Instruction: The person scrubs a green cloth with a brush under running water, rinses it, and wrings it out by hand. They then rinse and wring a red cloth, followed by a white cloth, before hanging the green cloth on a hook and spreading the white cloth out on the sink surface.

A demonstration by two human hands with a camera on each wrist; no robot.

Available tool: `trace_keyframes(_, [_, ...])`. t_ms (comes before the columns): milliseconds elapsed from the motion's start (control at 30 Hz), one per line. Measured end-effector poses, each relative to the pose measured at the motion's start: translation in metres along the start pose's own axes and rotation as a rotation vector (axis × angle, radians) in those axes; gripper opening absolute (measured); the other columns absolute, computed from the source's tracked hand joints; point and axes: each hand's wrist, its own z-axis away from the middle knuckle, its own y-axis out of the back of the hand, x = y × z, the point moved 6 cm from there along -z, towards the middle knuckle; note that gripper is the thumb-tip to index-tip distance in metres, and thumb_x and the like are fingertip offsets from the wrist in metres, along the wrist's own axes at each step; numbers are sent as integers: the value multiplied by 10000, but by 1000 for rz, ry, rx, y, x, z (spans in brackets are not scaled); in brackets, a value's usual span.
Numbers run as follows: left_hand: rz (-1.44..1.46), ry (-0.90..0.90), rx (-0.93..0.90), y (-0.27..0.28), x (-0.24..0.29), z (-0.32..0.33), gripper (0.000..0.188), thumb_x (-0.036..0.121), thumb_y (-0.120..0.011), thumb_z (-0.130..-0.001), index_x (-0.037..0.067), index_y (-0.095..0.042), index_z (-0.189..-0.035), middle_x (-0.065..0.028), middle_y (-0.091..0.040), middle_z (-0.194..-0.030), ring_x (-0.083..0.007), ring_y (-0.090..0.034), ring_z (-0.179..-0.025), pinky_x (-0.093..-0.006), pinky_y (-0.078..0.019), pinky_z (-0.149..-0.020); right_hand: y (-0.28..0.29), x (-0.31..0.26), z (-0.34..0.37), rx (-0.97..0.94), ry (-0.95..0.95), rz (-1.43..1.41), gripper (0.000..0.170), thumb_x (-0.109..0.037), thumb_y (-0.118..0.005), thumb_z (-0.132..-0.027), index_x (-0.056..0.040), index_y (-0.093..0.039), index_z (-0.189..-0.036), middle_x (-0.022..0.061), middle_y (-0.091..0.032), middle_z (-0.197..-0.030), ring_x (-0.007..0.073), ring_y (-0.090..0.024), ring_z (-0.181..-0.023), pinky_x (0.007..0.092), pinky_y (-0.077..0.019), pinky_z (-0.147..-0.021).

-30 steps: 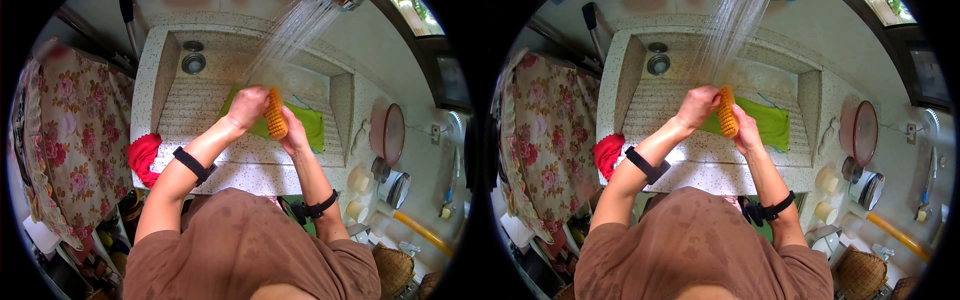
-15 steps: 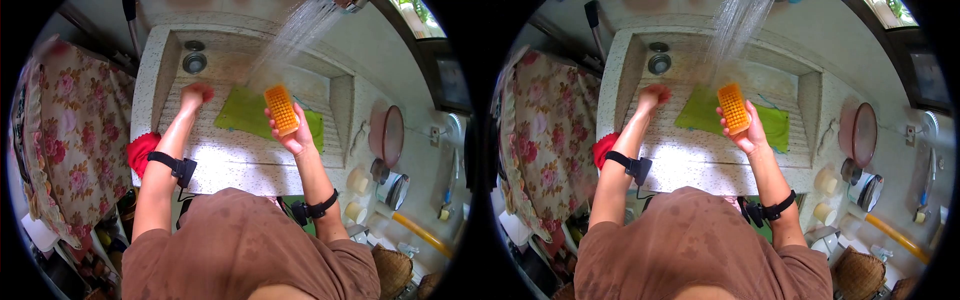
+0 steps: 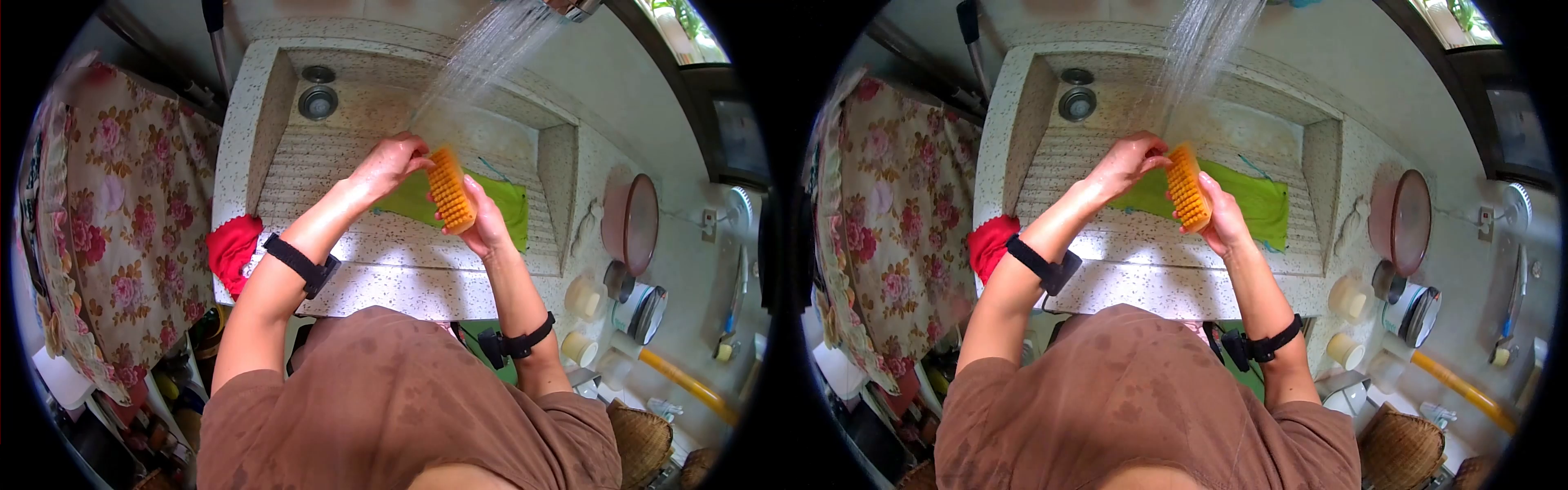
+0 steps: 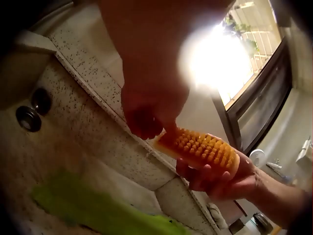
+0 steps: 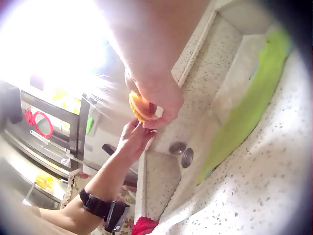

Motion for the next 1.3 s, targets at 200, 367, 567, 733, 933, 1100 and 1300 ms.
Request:
trace_keyframes(200, [-11, -164, -203, 0, 6, -1, 198, 168, -602, -848, -8, -551, -925, -168, -568, -838, -308, -555, -783, -369, -445, -711, 2, -4, 5, -18, -38, 159, 506, -453, -409, -920, -61, -453, -1237, 132, -609, -987, 173, -597, -712, 283, -499, -506])
trace_keyframes(367, [62, -170, -444, -1, 4, 2, 223, 198, -554, -886, -14, -546, -955, -179, -568, -860, -313, -555, -794, -375, -443, -717, 1, 1, 8, -49, -84, 209, 497, -437, -421, -921, -43, -456, -1221, 141, -613, -962, 173, -605, -693, 275, -504, -484])
trace_keyframes(567, [24, -80, -281, -2, -5, 9, 198, 188, -540, -896, -10, -551, -912, -163, -556, -825, -277, -538, -734, -355, -439, -661, 7, 10, 4, -71, -68, 91, 537, -453, -418, -916, -43, -417, -1263, 166, -593, -996, 179, -601, -693, 275, -519, -495])
trace_keyframes(733, [-2, 240, 333, 57, -61, 19, 168, 148, -501, -890, 1, -548, -826, -120, -547, -685, -179, -496, -623, -332, -427, -610, 8, 5, 6, -99, -53, -142, 517, -452, -368, -931, -66, -421, -1271, 167, -596, -1034, 190, -605, -701, 298, -520, -502])
trace_keyframes(933, [123, 428, 378, 66, -117, 46, 163, 103, -506, -864, -12, -611, -813, -99, -629, -706, -156, -621, -653, -306, -487, -599, 16, 8, -1, -127, -119, -429, 543, -465, -357, -929, -54, -430, -1276, 177, -588, -1085, 206, -622, -745, 319, -558, -545])
trace_keyframes(1100, [403, 650, 196, 30, -104, 56, 142, 95, -558, -855, -13, -648, -876, -54, -659, -759, -120, -642, -646, -227, -502, -556, 16, 10, -5, -121, -124, -427, 543, -462, -353, -932, -47, -433, -1274, 174, -585, -1100, 207, -625, -756, 326, -562, -553])
trace_keyframes(1300, [509, 633, 188, 5, -61, 53, 135, 76, -653, -777, -59, -654, -780, -84, -650, -662, -120, -624, -555, -228, -492, -496, 11, 6, -1, -63, -42, -179, 519, -452, -343, -937, -74, -422, -1284, 167, -583, -1094, 201, -613, -775, 328, -543, -565])
